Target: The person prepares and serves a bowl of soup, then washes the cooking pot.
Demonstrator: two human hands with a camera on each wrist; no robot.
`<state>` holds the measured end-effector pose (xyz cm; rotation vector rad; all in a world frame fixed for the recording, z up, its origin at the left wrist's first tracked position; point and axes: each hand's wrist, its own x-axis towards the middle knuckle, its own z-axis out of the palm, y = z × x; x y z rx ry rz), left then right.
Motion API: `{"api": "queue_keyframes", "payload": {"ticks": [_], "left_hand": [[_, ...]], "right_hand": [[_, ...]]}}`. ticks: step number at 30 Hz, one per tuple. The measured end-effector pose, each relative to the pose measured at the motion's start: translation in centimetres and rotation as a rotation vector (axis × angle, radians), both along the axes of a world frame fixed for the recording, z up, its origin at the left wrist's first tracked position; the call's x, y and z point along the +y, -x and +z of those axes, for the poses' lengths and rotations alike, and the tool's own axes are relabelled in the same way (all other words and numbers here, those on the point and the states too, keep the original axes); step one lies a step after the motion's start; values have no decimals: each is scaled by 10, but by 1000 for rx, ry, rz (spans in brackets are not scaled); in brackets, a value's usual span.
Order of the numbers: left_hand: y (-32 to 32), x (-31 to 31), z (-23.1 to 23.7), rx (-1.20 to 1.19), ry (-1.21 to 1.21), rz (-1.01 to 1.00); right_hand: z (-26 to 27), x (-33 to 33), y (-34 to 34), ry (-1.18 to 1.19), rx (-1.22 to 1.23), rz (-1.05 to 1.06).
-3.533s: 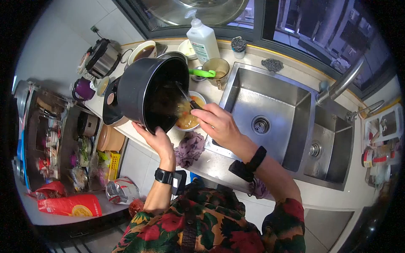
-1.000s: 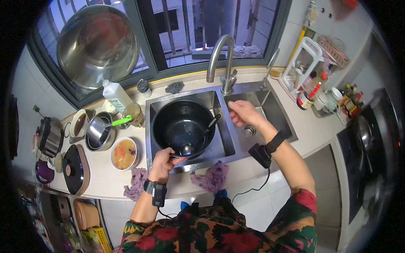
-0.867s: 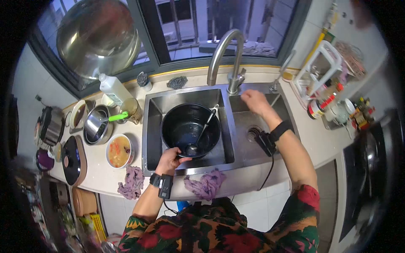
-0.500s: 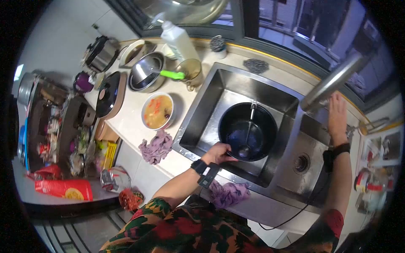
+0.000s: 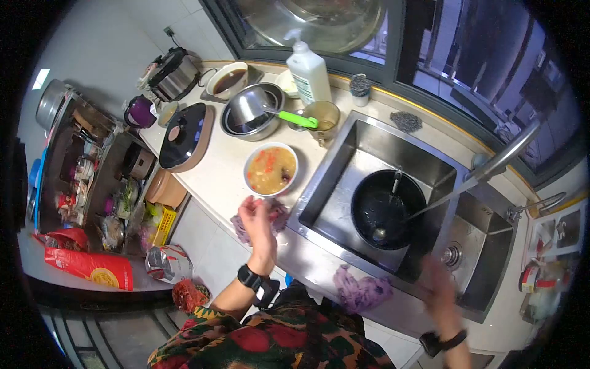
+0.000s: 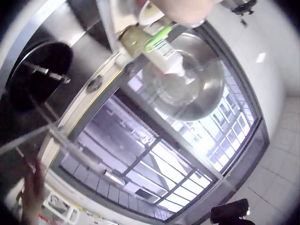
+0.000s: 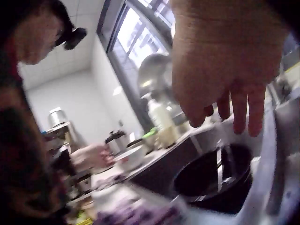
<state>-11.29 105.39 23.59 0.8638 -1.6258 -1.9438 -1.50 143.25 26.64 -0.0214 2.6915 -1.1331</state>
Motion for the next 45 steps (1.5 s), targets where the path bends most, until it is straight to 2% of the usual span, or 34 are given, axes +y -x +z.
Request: {"api": "queue_keyframes", "payload": {"ticks": [2,3,4,5,6,9,10,12,13,14,16,18,22,24,25,27,32,34,35,36,38,40,42,45], "left_hand": [[13,-33,-1,-26,-35,-45],[21,-48,-2,-64,-70,-94],[30,-63,-3,-50,-76,-99],[39,-77,-5,-127,-228,-301],[47,-88,-7,-204,-379,-503],[53,-100,-11,-92,-518,-585],[54,-101,-11,-14,-587,-610],[56,-105,-14,-20,-594,-611],[56,-105,-14,-55,-596,-580],[56,-108,-11,-90,-598,-549],[52,-118,-9,-89,-635,-545],[45,-133,-6,-31,-649,-605],[20,-161,14,-48,-632,-509],[4,-177,23,-39,-621,-474],[-6,-184,26,-40,-608,-450],[-27,-198,31,-29,-596,-387],[-87,-209,33,-10,-548,-108],[-113,-206,36,27,-563,-18],[-128,-203,37,55,-579,26],[-143,-199,38,67,-583,82],[-178,-191,36,92,-633,201],[-214,-183,29,111,-630,291],[-251,-170,25,128,-640,385],[-321,-145,21,239,-696,495]], "right_hand": [[-1,-59,-28,-301,237,415],[-5,-81,-39,-308,247,411],[-13,-100,-48,-433,288,417],[-21,-115,-54,-561,326,422],[-32,-119,-58,-576,335,421],[-49,-127,-60,-500,401,213],[-46,-133,-57,-506,406,219],[-42,-143,-49,-279,182,60],[-47,-149,-45,-221,191,-40],[-41,-158,-36,-233,202,-35],[-20,-183,-10,5,240,-133],[2,-212,18,48,429,-96],[9,-255,84,69,456,-65],[10,-276,120,67,295,-78],[1,-284,135,79,288,-45],[-17,-303,156,-197,453,116],[-12,-358,151,-186,628,494],[-6,-388,136,300,441,607],[-11,-401,127,461,198,633],[-10,-413,117,464,179,688],[-6,-435,92,627,-294,760],[-17,-457,67,635,-324,928],[-16,-470,32,735,-685,848],[-20,-481,-27,732,-893,937]]}}
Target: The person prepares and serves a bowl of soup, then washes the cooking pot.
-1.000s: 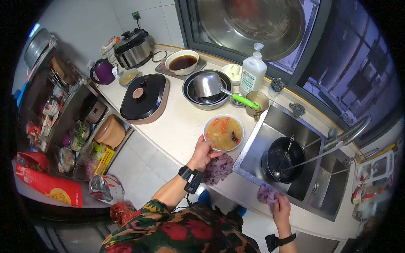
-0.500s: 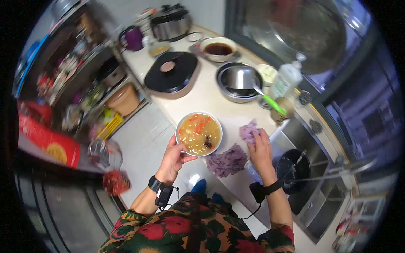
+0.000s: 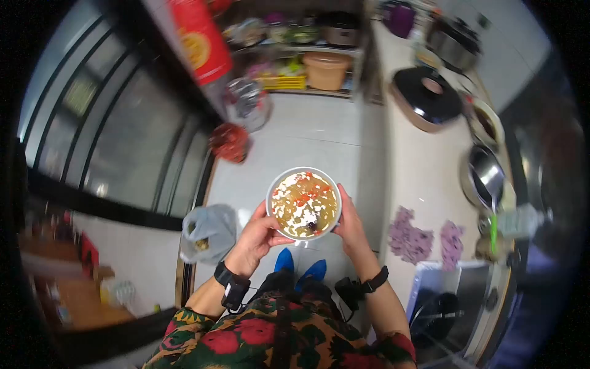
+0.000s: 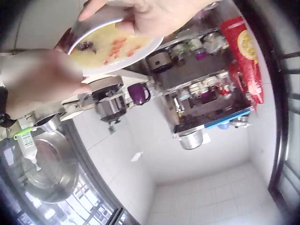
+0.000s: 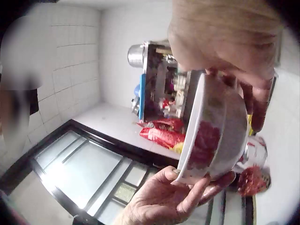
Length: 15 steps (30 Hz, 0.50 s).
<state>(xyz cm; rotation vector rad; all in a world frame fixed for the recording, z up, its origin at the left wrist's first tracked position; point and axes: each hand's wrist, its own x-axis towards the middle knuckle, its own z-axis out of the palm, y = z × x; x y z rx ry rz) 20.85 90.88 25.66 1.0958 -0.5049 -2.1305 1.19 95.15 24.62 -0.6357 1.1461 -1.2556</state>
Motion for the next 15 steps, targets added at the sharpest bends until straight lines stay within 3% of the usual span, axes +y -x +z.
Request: {"api": "queue_keyframes", "payload": {"ticks": [3,5,13,15], "left_hand": [[-55,26,-5,9,-8,162],[-83,41,-8,-27,-23,230],[-236,126,-15,29,22,424],[-287,151,-2,48,51,493]], "right_hand": [[-9,-5,-54,-32,-122,137],[-20,-7,-79,-235,-127,220],[-40,19,-246,-11,-51,490],[-37,33,-304,-53,-26,507]]}}
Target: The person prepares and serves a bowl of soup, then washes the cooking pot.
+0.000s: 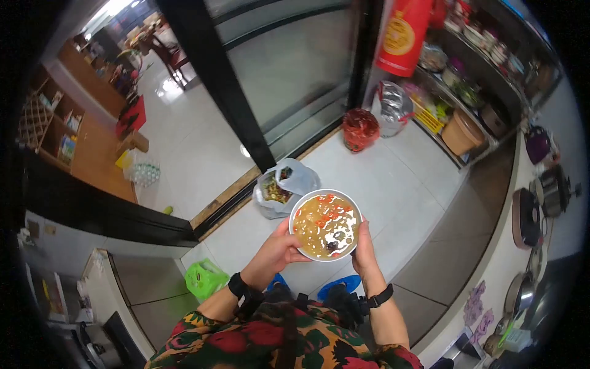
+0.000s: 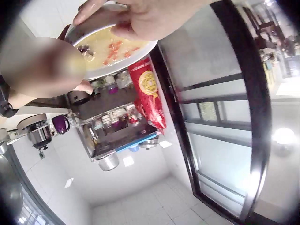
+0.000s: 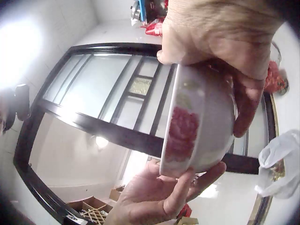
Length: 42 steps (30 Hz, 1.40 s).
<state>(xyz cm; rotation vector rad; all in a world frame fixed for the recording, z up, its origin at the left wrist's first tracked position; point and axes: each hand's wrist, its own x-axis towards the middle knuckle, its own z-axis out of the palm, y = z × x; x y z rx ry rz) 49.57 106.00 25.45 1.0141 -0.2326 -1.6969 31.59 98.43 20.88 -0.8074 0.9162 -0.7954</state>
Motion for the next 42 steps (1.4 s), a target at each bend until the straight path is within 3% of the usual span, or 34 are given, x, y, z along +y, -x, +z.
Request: {"api": "queue_keyframes", "payload": {"ticks": [2,9,16,20,22,26,30,35,42], "left_hand": [[-37,19,-13,13,50,37],[-174,82,2,-73,46,258],[-280,84,9,-73,40,378],[-338,68,1,-58,49,401],[-368,55,1,-75,32,401],[-432,30,6,-53,20,414],[-496,8,0,-75,16,424],[-574,-32,5,-74,0,463],[-701,-100,7,-80,24,377]], "right_hand": [[-16,7,-39,-72,-32,71],[0,42,-199,-107,-88,225],[2,26,-321,-93,-83,323],[4,3,-382,-55,-51,390],[-14,-16,-412,114,-69,414],[3,-41,-481,108,-93,417],[-15,-67,-542,235,16,437],[-13,-105,-623,91,-58,443],[-7,-164,-739,159,-38,401]]}}
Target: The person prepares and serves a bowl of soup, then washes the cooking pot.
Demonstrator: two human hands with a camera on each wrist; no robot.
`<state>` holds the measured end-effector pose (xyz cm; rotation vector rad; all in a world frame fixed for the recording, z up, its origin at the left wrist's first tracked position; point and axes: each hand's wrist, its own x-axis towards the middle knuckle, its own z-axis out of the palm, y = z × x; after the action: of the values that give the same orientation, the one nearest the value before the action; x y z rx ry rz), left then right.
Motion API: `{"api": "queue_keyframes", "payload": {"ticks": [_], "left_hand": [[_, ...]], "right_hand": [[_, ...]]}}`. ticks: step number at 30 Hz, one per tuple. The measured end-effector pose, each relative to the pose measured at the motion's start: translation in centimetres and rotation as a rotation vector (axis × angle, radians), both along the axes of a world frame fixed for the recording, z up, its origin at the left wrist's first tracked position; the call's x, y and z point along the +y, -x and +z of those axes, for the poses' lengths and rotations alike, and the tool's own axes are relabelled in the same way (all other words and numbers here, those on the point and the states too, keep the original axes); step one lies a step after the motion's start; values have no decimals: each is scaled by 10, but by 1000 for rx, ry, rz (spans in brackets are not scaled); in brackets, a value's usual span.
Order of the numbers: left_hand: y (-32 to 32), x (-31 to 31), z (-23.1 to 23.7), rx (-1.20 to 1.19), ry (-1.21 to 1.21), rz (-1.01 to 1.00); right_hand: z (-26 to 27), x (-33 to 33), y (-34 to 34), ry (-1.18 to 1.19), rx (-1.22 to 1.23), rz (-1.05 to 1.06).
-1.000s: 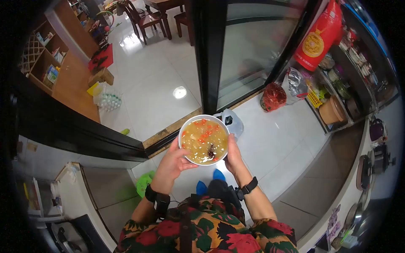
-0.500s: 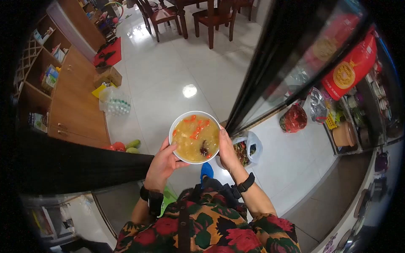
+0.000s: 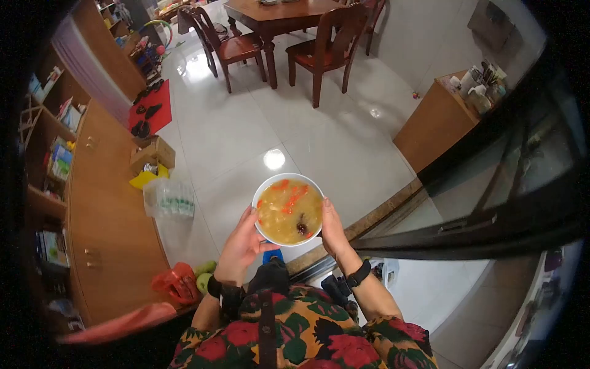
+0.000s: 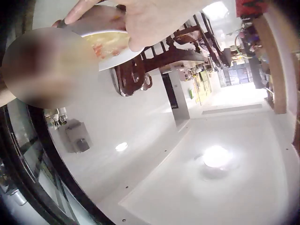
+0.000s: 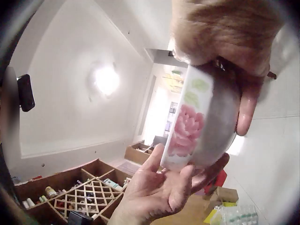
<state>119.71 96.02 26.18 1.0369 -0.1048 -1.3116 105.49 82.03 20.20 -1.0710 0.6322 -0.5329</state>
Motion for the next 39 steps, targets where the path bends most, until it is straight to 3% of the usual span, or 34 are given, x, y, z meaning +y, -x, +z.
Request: {"api": "queue_keyframes", "payload": {"ticks": [2,9,23,29,36,39], "left_hand": [[-39,-21,8,-15,0,-46],[-165,-116,17,-27,-5,-91],[-370,-313,18,35,37,-32],[-458,-407,18,23,31,-15],[-571,-526,19,-8,-10,-69],[-616,-577,16,-21,-20,-84]], "right_hand": [[9,-16,-37,3,49,-113],[17,-102,-152,23,114,-216],[55,-305,-364,110,185,-128],[41,-406,-448,261,189,-93],[38,-509,-556,206,150,-214],[27,-555,-597,285,193,-306]]}}
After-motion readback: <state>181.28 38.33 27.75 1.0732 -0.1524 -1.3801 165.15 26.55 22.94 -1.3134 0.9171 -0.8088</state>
